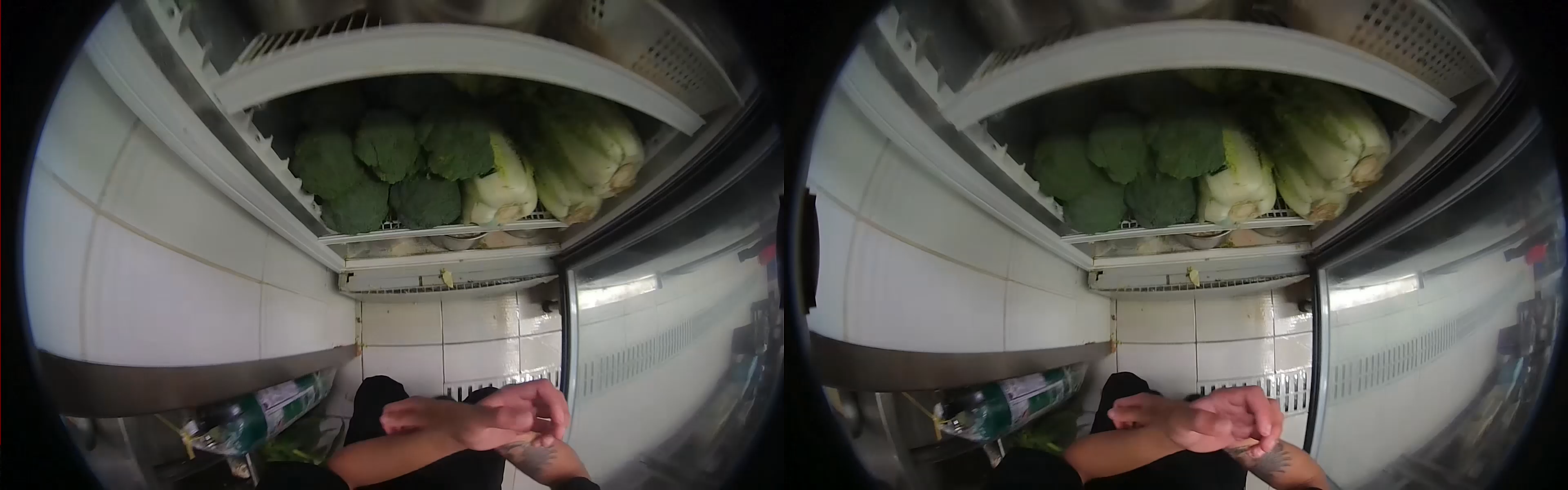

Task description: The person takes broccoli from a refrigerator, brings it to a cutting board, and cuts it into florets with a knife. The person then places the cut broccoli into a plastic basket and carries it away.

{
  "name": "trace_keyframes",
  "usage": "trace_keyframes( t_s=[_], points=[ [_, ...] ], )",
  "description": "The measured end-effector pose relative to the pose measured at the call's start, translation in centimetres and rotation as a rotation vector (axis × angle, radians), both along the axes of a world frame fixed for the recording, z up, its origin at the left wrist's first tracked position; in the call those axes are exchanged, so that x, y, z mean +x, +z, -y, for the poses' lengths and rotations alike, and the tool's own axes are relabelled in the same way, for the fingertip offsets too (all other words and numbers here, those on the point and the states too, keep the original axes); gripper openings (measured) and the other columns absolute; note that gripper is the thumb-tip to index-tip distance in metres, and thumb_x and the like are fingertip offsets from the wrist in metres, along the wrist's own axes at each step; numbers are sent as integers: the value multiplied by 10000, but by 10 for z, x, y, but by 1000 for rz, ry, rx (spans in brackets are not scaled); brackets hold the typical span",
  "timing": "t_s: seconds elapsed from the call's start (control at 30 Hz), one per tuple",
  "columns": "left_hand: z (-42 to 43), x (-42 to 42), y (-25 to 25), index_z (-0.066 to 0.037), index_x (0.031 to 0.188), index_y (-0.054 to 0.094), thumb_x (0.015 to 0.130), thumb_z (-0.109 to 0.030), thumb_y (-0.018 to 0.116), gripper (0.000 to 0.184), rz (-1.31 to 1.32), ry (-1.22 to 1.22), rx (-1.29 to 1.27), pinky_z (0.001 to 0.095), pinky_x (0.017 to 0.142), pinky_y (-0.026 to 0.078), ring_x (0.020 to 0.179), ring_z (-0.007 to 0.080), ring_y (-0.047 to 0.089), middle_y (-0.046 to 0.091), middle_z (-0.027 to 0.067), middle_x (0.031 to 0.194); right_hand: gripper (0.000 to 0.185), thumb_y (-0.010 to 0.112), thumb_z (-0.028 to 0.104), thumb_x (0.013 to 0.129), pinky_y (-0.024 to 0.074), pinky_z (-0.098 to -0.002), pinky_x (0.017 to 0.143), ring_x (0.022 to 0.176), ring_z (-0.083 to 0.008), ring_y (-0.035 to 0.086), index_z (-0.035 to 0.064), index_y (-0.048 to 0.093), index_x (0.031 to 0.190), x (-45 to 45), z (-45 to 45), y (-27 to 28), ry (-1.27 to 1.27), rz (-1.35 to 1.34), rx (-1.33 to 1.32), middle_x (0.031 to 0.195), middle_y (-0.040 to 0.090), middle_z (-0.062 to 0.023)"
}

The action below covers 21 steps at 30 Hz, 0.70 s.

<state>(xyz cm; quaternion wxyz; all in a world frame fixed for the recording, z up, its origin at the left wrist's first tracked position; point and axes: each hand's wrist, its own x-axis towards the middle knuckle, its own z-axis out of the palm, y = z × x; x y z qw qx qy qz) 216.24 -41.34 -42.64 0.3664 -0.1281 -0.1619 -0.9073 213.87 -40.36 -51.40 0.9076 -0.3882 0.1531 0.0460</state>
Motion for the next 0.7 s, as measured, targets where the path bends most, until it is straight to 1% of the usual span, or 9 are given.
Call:
trace_keyframes(
  t_s=[0.07,0.2,0.3,0.37,0.43,0.47,0.57,0.63,0.7],
  points=[
    [9,18,-42,-7,1151,515,926,-362,649,441,59,21,-78,314,849,437,916,178,530,559,127,1079,403,536,472,1004,396,-239,718,792,-55,475,81,584,921,-21,22,-35,-14,6,-8,833,520,39],
    [9,58,-135,16,1154,533,901,-353,586,451,167,78,-105,373,813,436,902,255,536,551,201,1071,316,630,339,950,458,-247,735,826,-107,556,30,621,1015,-65,65,-72,-298,76,-455,850,587,-23],
    [19,74,-195,-57,1132,570,918,-390,566,396,82,136,12,377,778,433,883,246,539,590,116,1033,229,585,232,993,464,-252,575,683,-94,573,9,616,1038,-75,89,-71,-520,-342,-621,786,601,-28],
    [28,80,-232,-74,1101,589,926,-381,562,354,85,132,158,375,775,433,871,236,545,607,78,1013,266,579,259,1011,476,-267,571,634,-99,590,1,643,1007,-76,97,-35,-585,-572,-862,722,621,-21],
    [36,79,-272,-78,1045,608,923,-338,575,290,342,307,465,368,758,439,857,220,561,620,66,979,276,574,266,1024,477,-264,592,670,-95,589,-4,631,1003,-82,112,-13,-598,-578,-1066,743,616,-17],
    [39,80,-296,-78,1045,608,923,-338,575,290,329,312,447,368,758,439,857,220,561,620,66,979,274,587,264,1018,482,-266,607,676,-94,591,-3,641,981,-84,122,-2,-630,-570,-1169,735,610,-13],
    [39,84,-363,-95,1022,629,921,-339,605,266,532,351,601,358,723,457,821,184,568,636,53,985,246,634,225,941,507,-358,669,698,-200,629,-18,643,977,-74,145,56,-730,-628,-1487,751,660,-142],
    [43,81,-379,-98,984,622,915,-299,610,214,841,463,708,352,693,462,797,171,579,633,45,941,237,635,217,933,512,-370,691,712,-245,640,-16,640,975,-63,160,80,-828,-599,-1630,771,663,-158],
    [45,80,-365,-102,971,618,913,-297,613,204,822,469,614,347,678,463,782,163,582,632,37,925,250,638,221,926,510,-380,733,796,-287,644,-20,633,993,-52,181,98,-911,-545,-1788,855,668,-170]
  ],
)
